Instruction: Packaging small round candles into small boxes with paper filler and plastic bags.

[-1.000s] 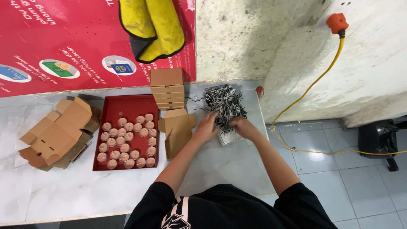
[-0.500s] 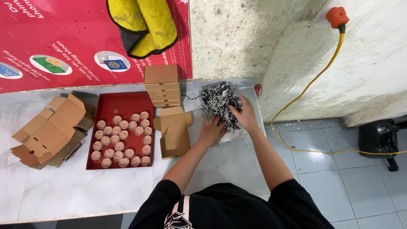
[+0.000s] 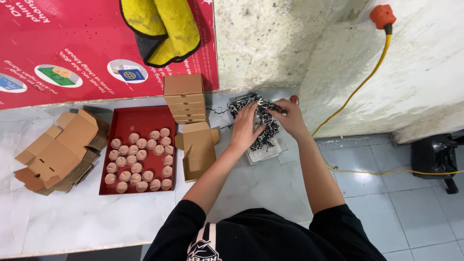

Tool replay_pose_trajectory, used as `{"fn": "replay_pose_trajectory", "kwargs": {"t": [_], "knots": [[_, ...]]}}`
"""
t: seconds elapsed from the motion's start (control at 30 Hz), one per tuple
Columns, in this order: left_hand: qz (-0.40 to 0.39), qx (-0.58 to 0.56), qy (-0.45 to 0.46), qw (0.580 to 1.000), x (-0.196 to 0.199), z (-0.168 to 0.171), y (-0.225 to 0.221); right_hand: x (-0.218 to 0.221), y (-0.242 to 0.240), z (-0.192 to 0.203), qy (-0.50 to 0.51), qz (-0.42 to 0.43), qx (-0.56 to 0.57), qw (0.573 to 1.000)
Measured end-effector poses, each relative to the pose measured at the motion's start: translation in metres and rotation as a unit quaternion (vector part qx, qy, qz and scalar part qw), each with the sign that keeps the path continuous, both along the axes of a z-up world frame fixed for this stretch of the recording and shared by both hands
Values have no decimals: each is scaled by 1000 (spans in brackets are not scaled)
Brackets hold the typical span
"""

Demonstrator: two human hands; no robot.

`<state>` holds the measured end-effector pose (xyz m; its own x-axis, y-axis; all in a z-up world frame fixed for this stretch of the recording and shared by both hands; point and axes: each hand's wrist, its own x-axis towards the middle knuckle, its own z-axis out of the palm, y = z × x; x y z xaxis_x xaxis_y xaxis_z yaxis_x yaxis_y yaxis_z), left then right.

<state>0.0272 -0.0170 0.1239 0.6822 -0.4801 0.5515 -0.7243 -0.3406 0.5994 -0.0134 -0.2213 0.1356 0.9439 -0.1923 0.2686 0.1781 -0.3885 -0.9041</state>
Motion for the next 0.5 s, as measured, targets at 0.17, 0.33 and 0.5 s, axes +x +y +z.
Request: {"fn": "replay_pose_trajectory", "kwargs": {"t": [0.17,0.33,0.5], "knots": [[23,240,112,964,16,-179,-41,-8,11,21,-4,16,95,995],[-20,398,27,917,-12,-162,-39,-10,11,33,-1,-10,163,987],[-47,366,37,929,-26,-92,-12,-19,21,49,-9,3,213,977]]}}
